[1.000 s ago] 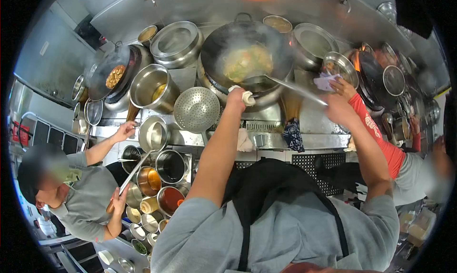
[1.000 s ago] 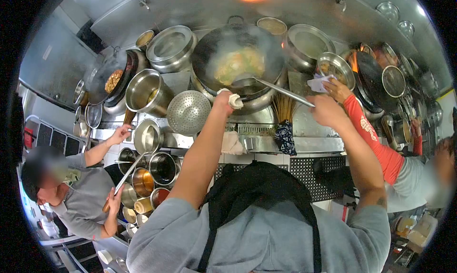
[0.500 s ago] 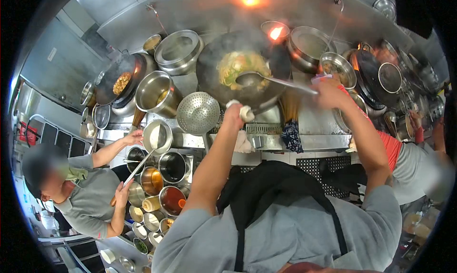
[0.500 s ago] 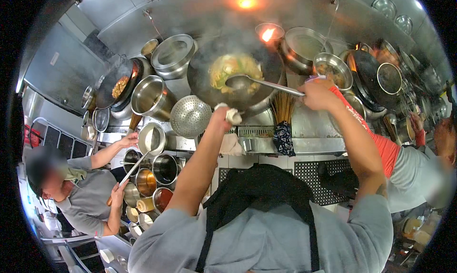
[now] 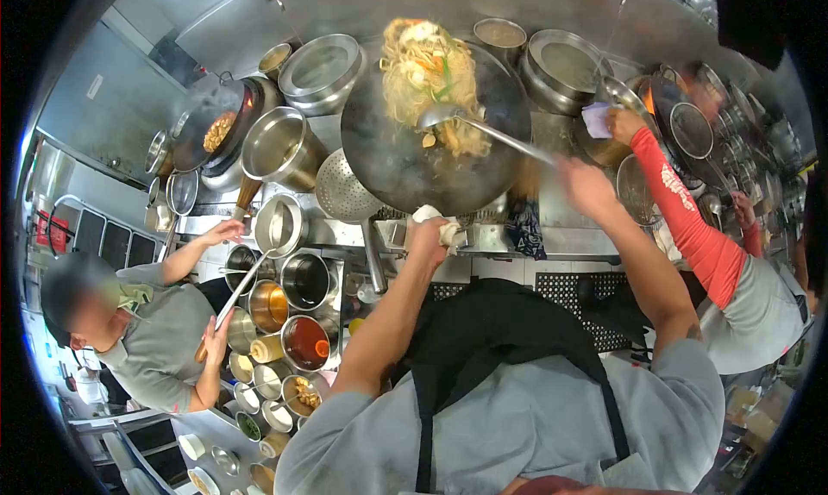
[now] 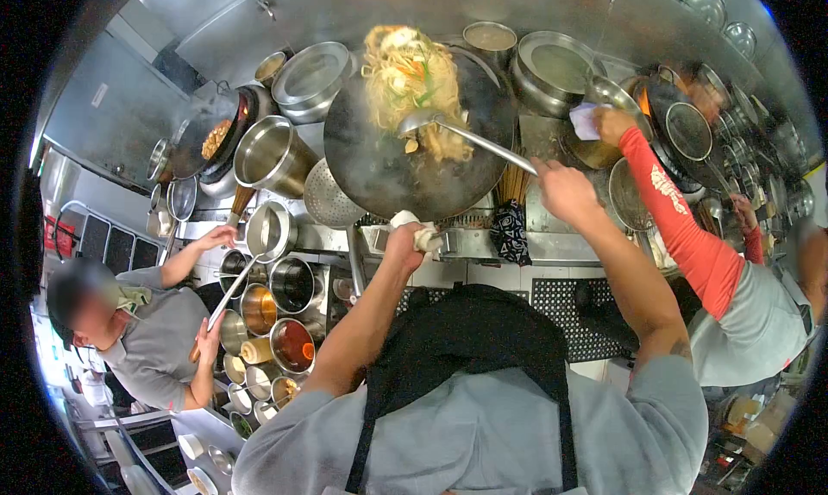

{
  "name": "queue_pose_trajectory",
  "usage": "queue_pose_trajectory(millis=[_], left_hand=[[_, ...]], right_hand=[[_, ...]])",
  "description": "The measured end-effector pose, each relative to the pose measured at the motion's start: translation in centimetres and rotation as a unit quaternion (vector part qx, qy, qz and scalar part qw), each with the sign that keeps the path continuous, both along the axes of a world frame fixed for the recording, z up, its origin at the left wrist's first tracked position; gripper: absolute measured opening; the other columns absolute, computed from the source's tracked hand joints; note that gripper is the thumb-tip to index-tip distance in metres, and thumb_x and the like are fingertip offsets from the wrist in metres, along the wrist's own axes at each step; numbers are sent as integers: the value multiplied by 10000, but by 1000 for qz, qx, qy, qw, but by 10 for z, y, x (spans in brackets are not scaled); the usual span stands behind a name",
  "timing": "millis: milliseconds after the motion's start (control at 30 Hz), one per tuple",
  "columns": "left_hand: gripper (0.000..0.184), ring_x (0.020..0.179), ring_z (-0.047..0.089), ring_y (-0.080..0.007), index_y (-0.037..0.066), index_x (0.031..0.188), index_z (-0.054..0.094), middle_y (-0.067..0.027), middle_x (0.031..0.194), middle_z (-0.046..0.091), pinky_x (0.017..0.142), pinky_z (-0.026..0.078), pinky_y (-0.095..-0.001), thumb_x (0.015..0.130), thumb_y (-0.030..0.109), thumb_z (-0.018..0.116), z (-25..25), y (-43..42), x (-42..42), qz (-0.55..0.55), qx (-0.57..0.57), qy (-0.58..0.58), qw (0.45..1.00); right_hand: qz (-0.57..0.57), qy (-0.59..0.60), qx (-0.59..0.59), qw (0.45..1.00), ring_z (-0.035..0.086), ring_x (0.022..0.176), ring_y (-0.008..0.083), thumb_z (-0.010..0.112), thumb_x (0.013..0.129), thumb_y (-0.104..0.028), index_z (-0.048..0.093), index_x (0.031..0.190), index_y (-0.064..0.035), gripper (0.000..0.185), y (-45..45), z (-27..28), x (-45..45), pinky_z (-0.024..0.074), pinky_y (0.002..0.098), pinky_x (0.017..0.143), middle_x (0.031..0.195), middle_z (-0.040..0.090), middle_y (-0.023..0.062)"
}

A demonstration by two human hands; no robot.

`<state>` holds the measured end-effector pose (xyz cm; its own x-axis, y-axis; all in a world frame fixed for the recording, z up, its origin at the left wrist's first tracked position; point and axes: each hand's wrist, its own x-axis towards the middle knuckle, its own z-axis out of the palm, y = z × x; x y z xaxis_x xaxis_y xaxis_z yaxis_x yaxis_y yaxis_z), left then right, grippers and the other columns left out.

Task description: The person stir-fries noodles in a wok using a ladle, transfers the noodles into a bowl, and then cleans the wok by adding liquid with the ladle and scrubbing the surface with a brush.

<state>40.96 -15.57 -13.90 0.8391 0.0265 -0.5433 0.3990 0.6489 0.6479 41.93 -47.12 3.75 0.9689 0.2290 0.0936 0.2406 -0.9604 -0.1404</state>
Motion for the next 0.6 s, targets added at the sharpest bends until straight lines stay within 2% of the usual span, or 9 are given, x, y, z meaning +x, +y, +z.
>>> queue_pose_trajectory(millis=[67,133,367,433,467,533,567,600], left_hand=[[212,789,654,-296,67,1118,466,-144,900,612,663,581,-500,910,43,434,24,-1,-7,19,-16,25,999],[158,801,650,-302,36,1051,501,-140,900,612,692,575,-482,931,85,410,39,9,31,-5,-47,11,999],[154,737,624,-292,30,935,537,-134,855,610,708,557,-489,914,70,390,94,4,53,-11,-35,17,999],[137,741,630,-286,39,932,542,-127,857,614,669,555,-498,909,64,409,95,11,80,-49,-42,15,998],[132,741,632,-285,40,943,539,-123,865,615,667,558,-495,914,70,414,92,8,83,-33,-39,21,998],[123,741,636,-283,43,966,533,-116,880,617,664,562,-490,923,81,424,78,-2,90,-2,-32,29,999],[114,751,646,-277,41,998,524,-117,897,618,661,571,-473,928,88,447,37,5,81,-29,-57,-31,998],[123,766,655,-273,37,1021,524,-125,895,618,654,579,-456,924,84,464,28,3,54,-14,-38,-28,999]], right_hand=[[58,12,42,997,645,918,409,595,809,-91,623,1201,-59,394,-14,14,-10,507,494,836,958,659,267],[104,41,80,991,638,935,412,624,783,-80,642,1183,-65,400,-27,27,-8,499,489,864,968,661,260],[117,123,23,985,637,912,417,640,784,-111,675,1077,-35,305,-27,75,26,503,472,811,919,660,258],[107,144,6,984,643,899,404,638,788,-121,679,1036,-20,271,-21,71,46,506,470,783,891,654,263],[161,84,-15,983,655,874,383,610,822,-141,670,1052,-39,259,-20,59,56,514,484,744,880,658,247],[82,62,-35,994,658,867,380,586,848,-149,657,1099,-65,274,-2,26,56,518,492,746,909,664,233],[40,45,-45,997,659,863,378,573,861,-152,651,1122,-78,282,4,19,56,520,496,747,924,668,226],[26,32,-42,998,657,872,382,565,869,-151,640,1151,-91,298,6,16,52,521,497,761,939,669,220]])
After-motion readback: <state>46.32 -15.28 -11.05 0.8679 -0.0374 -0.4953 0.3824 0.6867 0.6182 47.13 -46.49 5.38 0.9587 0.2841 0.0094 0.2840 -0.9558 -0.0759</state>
